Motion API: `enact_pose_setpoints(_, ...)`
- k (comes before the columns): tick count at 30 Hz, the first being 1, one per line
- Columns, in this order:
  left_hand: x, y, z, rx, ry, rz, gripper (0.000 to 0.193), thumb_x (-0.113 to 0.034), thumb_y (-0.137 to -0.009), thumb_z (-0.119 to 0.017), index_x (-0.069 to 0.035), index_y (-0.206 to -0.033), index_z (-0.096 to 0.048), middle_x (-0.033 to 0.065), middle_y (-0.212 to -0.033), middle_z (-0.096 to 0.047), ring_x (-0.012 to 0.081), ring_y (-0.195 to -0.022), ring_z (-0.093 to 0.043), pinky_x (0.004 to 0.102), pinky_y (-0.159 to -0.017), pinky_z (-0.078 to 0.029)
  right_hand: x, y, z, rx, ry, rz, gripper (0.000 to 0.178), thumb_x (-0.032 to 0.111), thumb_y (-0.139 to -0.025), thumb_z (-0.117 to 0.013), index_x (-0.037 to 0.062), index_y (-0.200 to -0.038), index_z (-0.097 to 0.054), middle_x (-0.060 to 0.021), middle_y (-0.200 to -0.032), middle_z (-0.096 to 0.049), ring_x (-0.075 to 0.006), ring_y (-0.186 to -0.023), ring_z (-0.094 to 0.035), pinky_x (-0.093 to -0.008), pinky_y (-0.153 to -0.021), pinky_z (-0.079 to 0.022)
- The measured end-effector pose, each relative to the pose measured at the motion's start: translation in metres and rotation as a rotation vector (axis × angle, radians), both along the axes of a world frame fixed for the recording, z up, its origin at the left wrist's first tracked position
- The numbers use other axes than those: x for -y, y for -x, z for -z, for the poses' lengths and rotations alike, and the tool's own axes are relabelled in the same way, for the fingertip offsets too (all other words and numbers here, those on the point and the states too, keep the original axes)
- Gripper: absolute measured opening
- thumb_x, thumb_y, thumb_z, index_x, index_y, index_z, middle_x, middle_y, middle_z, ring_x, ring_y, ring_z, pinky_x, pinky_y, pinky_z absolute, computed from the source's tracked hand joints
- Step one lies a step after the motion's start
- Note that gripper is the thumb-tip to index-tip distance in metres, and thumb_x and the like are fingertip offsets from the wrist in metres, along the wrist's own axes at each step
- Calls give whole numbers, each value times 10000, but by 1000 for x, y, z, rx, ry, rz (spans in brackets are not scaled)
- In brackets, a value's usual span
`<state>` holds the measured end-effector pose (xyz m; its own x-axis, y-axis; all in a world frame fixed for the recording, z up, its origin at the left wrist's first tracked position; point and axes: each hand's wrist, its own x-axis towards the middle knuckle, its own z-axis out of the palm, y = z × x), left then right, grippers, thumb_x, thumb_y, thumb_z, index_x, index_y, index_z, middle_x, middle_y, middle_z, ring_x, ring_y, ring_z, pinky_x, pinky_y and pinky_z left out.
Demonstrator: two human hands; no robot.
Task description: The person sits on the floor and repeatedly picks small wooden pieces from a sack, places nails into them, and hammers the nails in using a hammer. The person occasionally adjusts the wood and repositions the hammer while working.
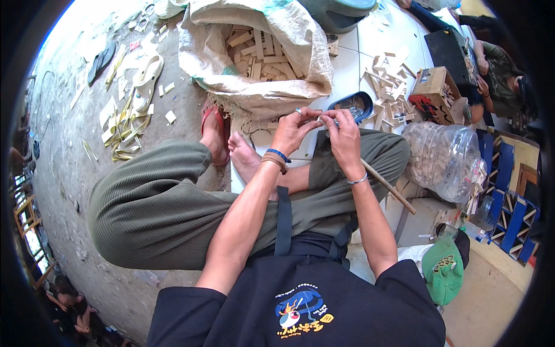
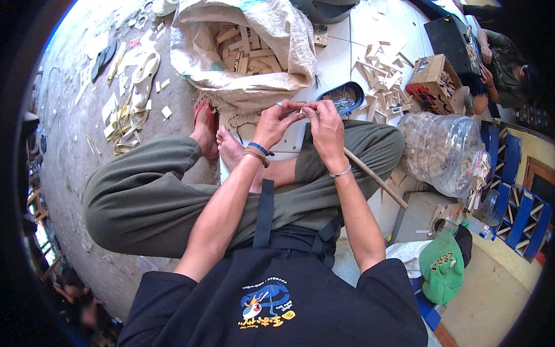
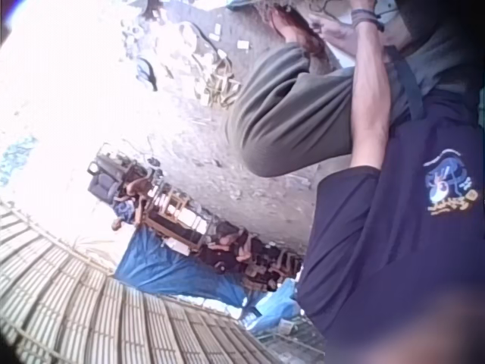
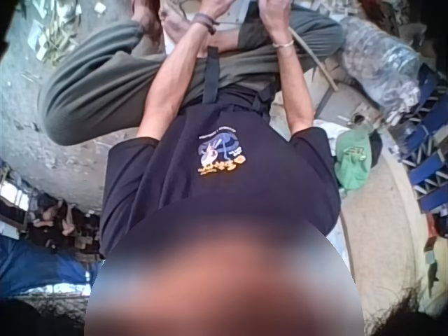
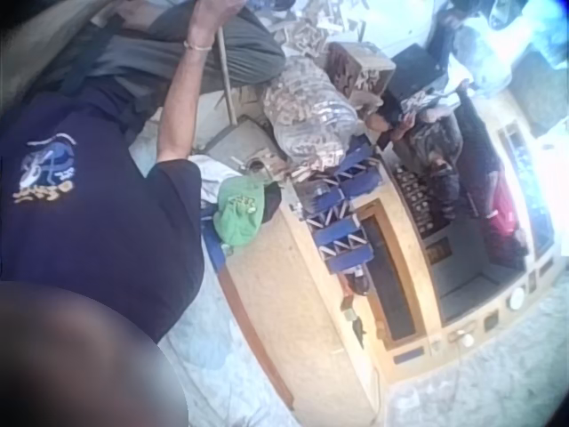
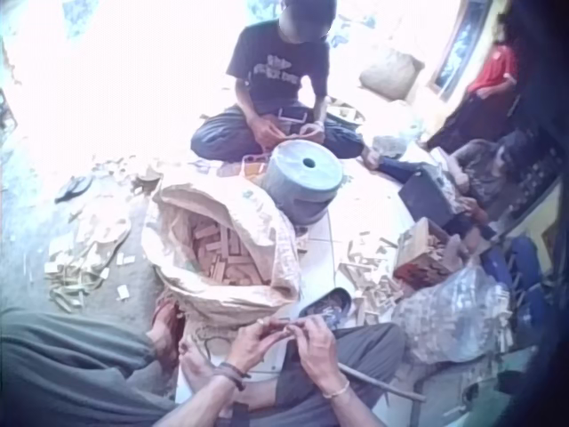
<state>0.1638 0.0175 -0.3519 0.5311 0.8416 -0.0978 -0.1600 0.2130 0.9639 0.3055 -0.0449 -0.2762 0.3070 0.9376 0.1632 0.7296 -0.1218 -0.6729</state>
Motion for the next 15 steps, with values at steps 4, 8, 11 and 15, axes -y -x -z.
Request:
enact_pose_setpoints(4,-1,1,1,-14,29,58,213,-10,-997,-676,31,-1206,-681,111,-1231,-756,142,-1135,-698,303,-1012,-565,-1,-1,0,0,24,-4,151,154,-998,-690,11,-1042,-710,-137,-986,-663,-301,-860,-680,-387,-767,-530)
enact_pose_setpoints(8,-2,1,1,24,41,49,213,-13,-998,-677,27,-1207,-682,107,-1217,-761,142,-1129,-700,301,-1008,-565,-1,-2,-1,20,13,-22,146,148,-997,-687,10,-1038,-709,-144,-989,-664,-319,-861,-677,-397,-765,-530)
enact_pose_setpoints(11,-2,1,-1,-29,21,45,209,-31,-994,-692,19,-1197,-693,100,-1191,-771,141,-1111,-708,299,-992,-568,-1,-1,-1,94,9,-47,136,145,-997,-681,16,-1034,-704,-138,-992,-668,-331,-870,-673,-410,-774,-525)
enact_pose_setpoints(15,-3,2,-6,-109,-13,34,216,-66,-982,-722,3,-1187,-708,94,-1166,-781,134,-1085,-718,297,-965,-575,0,0,2,336,-84,-116,115,151,-1005,-665,44,-1042,-683,-108,-1003,-673,-317,-905,-669,-417,-797,-508)
